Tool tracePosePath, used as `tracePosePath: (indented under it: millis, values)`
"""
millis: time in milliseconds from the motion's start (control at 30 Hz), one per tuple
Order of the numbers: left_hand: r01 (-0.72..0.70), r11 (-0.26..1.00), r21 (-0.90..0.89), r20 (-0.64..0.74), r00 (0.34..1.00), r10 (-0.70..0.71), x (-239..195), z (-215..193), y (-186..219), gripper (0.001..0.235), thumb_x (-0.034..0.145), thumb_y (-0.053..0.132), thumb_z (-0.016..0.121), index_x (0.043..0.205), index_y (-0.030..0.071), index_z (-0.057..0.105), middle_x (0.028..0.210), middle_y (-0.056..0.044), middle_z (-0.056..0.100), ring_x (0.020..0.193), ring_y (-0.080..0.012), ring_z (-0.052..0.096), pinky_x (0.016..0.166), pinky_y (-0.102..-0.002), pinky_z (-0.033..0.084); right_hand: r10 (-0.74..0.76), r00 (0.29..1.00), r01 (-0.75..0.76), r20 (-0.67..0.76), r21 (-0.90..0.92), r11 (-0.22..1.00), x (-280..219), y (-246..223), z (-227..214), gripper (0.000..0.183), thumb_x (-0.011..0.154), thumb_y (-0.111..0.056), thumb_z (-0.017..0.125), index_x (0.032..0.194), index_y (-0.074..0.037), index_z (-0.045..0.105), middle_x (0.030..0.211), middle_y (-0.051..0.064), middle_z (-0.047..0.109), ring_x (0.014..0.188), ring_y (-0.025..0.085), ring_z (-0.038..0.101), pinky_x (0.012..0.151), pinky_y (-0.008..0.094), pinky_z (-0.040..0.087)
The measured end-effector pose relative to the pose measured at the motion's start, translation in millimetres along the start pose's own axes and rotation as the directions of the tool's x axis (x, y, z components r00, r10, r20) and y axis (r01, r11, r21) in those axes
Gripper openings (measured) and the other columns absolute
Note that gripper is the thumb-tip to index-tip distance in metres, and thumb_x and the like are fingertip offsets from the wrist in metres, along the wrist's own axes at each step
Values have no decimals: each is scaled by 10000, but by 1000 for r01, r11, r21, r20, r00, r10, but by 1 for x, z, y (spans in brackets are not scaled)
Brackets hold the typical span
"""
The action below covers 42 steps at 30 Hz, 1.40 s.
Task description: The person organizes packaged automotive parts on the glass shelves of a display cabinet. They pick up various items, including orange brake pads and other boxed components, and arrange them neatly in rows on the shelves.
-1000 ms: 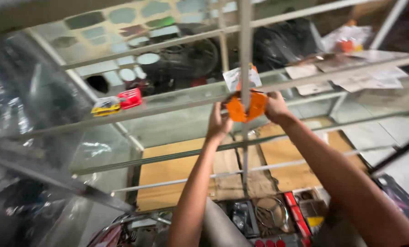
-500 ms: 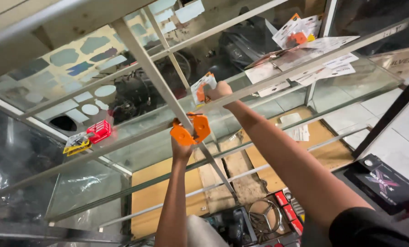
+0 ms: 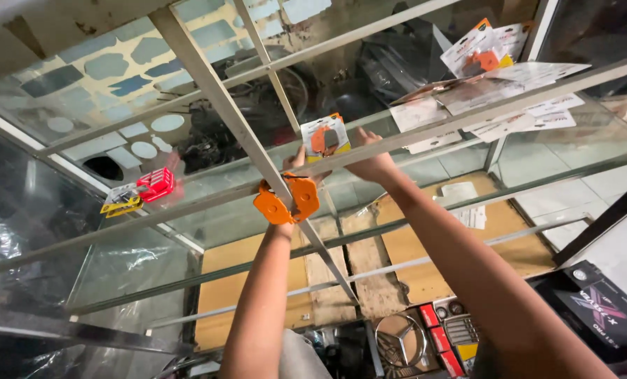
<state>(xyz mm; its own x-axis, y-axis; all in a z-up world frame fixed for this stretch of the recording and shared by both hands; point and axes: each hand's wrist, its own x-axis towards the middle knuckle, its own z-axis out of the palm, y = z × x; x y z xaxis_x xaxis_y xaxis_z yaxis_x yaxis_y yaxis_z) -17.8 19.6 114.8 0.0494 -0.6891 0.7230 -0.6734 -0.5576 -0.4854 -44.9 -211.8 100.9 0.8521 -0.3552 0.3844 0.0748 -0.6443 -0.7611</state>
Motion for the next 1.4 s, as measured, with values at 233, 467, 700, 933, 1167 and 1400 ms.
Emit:
tracePosePath:
  millis: [233, 467, 700, 933, 1167, 1400]
  values:
    - [476, 137, -869, 320, 751, -578, -32, 48, 0, 386, 1117, 275, 626, 1408, 22, 612, 1128, -107, 587, 1082, -212, 589, 970, -348, 496, -159, 984, 180, 84, -446, 877, -29, -19, -2, 990, 814, -658, 729, 1472, 33, 466, 1344, 226, 607, 1330, 502, 463, 1089, 550, 382]
    - [293, -567, -770, 598, 643, -479, -37, 41, -5, 501, 1111, 310, 561, 1540, 51, 566, 1182, -31, 615, 939, -143, 575, 868, -303, 483, -70, 956, 212, 284, -508, 835, -30, -53, -28, 535, 919, -460, 655, 1312, -100, 611, 1326, 118, 672, 1321, 358, 588, 1054, 528, 463]
    - [325, 567, -757, 86, 909, -407, -26, 25, -7, 546, 1033, 199, 534, 1572, 142, 473, 1200, -112, 632, 1040, -203, 647, 927, -344, 520, -84, 995, 99, 56, -402, 910, -35, -69, -28, 632, 746, -442, 786, 1210, -57, 598, 1242, 205, 665, 1232, 426, 572, 1063, 550, 424]
    - [684, -154, -713, 656, 572, -492, -11, 40, -11, 355, 1158, 285, 472, 1260, -24, 613, 977, -156, 656, 825, -245, 679, 788, -370, 559, -70, 997, 78, 37, -365, 928, -4, -32, 1, 817, 865, -639, 683, 1350, 2, 534, 1290, 273, 620, 1327, 395, 502, 1085, 534, 306]
    - [414, 729, -545, 130, 901, -414, -7, 17, -5, 728, 797, 276, 777, 1396, -35, 505, 1089, -247, 635, 979, -394, 641, 827, -461, 526, -64, 993, 101, 100, -430, 897, -5, -31, 1, 903, 854, -684, 688, 1453, -36, 499, 1379, 260, 573, 1361, 361, 474, 1126, 502, 288]
    - [456, 692, -560, 137, 875, -465, 6, -5, 1, 749, 822, 272, 831, 1449, 38, 495, 1139, -245, 637, 998, -395, 650, 815, -474, 519, -2, 990, 53, 139, -363, 930, -3, -31, 1, 992, 865, -651, 667, 1573, -29, 357, 1339, 194, 616, 1425, 317, 438, 1147, 513, 275]
